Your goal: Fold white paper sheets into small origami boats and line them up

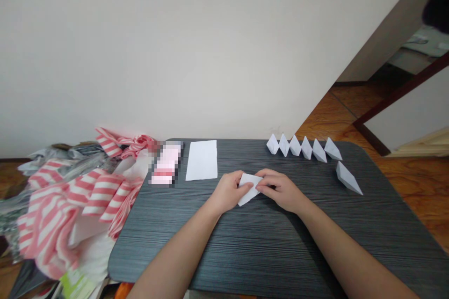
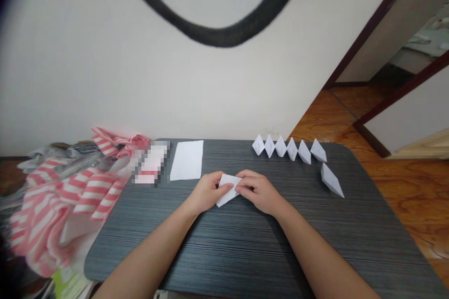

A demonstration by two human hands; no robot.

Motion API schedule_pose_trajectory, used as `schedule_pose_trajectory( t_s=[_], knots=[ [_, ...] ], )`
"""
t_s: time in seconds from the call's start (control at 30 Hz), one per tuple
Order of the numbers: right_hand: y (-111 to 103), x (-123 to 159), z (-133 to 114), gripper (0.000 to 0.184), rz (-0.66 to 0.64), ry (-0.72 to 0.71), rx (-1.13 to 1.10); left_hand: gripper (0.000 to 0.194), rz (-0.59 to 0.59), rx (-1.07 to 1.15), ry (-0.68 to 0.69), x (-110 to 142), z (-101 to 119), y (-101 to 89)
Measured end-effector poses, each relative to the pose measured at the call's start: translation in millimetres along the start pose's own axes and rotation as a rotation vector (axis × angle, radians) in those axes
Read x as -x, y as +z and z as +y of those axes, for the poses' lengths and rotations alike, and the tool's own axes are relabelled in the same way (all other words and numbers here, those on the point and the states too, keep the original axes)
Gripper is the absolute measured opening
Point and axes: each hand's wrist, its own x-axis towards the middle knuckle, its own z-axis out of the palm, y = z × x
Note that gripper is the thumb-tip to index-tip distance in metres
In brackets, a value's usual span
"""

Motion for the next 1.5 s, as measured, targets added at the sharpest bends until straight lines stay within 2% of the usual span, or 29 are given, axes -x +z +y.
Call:
schedule_pose_trajectory(
  t_s=[0.33, 0.47, 0.57, 0.67, 0.93, 1.1, 1.2, 1.27, 1.37, 1.5],
  knots=[
    [8.2, -4.4, 1.4, 0.016, 0.095, 0.026, 0.048, 0.023, -0.013, -0.038, 0.023, 0.9, 7.4, -0.6],
    [7.5, -4.3, 1.9, 0.016, 0.163, 0.048, 0.075, 0.028, -0.040, 0.137, -0.001, 1.5, 8.8, -1.3],
    [5.8, -3.8, 1.5, 0.016, 0.216, 0.063, 0.087, 0.042, -0.097, 0.279, 0.029, 3.2, 10.0, -0.9],
    [5.0, -3.3, 0.9, 0.017, 0.244, 0.080, 0.089, 0.055, -0.080, 0.235, 0.053, 3.9, 10.0, -0.3],
    [4.4, -3.5, 0.4, 0.015, 0.235, 0.087, 0.062, 0.028, -0.033, 0.148, 0.028, -0.3, 2.9, -0.8],
    [6.9, -0.4, 4.9, 0.009, 0.227, 0.172, -0.003, 0.025, -0.020, 0.144, 0.017, -0.1, 2.5, -1.6],
    [10.0, 3.0, 11.0, 0.030, 0.213, 0.238, -0.155, 0.025, -0.020, 0.197, -0.010, 0.1, 2.7, -1.5],
    [11.0, 4.7, 14.3, 0.035, 0.169, 0.298, -0.191, 0.025, -0.030, 0.247, -0.022, -0.2, 2.3, -1.1],
    [10.5, 5.5, 16.4, 0.030, 0.110, 0.371, -0.234, 0.024, -0.036, 0.292, -0.014, -1.0, 0.7, -0.5],
    [9.5, 4.8, 15.8, 0.026, 0.118, 0.404, -0.273, 0.023, -0.048, 0.343, -0.008, -1.8, -2.4, 0.2]
  ],
)
